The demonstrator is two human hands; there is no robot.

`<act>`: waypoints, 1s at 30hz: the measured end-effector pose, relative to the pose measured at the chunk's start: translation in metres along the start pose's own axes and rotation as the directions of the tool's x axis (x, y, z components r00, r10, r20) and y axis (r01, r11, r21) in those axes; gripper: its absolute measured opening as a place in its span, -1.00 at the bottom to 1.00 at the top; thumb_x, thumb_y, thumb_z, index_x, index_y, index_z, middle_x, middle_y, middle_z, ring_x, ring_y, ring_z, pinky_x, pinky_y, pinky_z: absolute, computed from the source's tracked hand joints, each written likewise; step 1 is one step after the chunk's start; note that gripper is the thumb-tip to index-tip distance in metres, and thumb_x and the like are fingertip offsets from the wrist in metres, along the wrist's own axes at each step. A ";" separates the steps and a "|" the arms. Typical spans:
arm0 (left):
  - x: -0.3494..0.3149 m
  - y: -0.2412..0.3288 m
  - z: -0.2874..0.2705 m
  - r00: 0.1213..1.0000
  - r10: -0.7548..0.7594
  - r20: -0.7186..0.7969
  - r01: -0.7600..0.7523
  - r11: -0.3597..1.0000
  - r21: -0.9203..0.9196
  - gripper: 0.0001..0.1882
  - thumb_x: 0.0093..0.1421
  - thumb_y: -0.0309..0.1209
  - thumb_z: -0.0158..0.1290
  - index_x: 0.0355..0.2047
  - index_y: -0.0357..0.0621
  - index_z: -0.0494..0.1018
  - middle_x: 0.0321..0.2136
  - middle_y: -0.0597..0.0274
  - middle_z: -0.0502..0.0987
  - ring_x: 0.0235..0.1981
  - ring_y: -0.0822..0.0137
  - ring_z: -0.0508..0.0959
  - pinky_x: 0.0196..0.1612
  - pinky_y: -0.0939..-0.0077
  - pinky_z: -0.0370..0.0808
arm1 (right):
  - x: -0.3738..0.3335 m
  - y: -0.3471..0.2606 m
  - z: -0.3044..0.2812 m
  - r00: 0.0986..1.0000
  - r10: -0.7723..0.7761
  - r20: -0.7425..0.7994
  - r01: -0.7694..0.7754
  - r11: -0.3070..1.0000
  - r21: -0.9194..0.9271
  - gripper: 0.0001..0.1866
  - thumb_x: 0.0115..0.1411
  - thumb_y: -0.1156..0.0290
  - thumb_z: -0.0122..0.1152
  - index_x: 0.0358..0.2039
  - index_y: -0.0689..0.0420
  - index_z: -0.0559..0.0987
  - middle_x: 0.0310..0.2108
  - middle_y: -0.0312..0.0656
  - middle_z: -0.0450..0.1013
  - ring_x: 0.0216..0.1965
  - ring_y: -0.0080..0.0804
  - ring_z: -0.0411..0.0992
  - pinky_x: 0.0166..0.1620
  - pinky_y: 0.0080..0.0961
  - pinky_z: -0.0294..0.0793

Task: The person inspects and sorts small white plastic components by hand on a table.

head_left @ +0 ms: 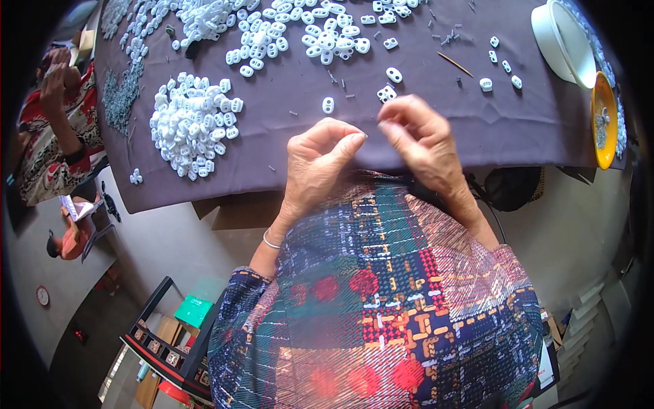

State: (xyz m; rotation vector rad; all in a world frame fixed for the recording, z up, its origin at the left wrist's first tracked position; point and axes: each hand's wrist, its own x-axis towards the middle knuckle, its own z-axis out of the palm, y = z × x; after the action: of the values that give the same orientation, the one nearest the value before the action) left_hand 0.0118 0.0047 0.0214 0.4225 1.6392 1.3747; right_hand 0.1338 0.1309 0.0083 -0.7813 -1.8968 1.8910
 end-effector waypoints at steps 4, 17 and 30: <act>0.001 -0.001 -0.005 0.993 0.064 -0.103 -0.060 0.997 0.039 -0.91 0.08 -0.50 0.10 -0.42 -0.29 0.50 -0.49 0.34 0.52 -0.40 0.58 0.44 -0.29 0.70 0.36 | 0.017 0.008 -0.015 0.939 -0.207 -0.275 0.061 0.887 -0.458 -0.93 0.03 0.53 0.19 -0.44 0.20 0.51 -0.54 -0.31 0.33 -0.55 -0.62 0.30 -0.46 -0.68 0.31; 0.001 -0.011 -0.012 0.978 0.112 -0.175 -0.134 0.984 -0.115 -0.90 0.08 -0.49 0.11 -0.40 -0.27 0.50 -0.54 0.32 0.50 -0.57 0.60 0.39 -0.53 0.77 0.28 | 0.027 0.021 0.010 0.907 -0.380 -0.184 0.103 0.621 -0.777 -0.87 -0.06 0.47 0.24 -0.51 0.17 0.44 -0.54 -0.20 0.34 -0.47 -0.27 0.37 -0.40 -0.38 0.34; -0.003 -0.012 -0.009 0.969 0.166 -0.181 -0.206 0.950 -0.233 -0.88 0.10 -0.46 0.10 -0.40 -0.29 0.49 -0.55 0.33 0.48 -0.57 0.60 0.37 -0.53 0.75 0.28 | 0.009 -0.009 0.009 0.991 0.137 -0.015 -0.132 0.974 0.185 -0.86 0.09 0.51 0.18 -0.31 0.25 0.52 -0.51 -0.30 0.46 -0.48 -0.65 0.40 -0.39 -0.73 0.39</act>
State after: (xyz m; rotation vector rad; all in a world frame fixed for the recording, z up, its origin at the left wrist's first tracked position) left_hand 0.0099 -0.0063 0.0108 0.3314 1.5551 1.7746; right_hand 0.1200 0.1291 0.0154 -0.8903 -1.6604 2.0892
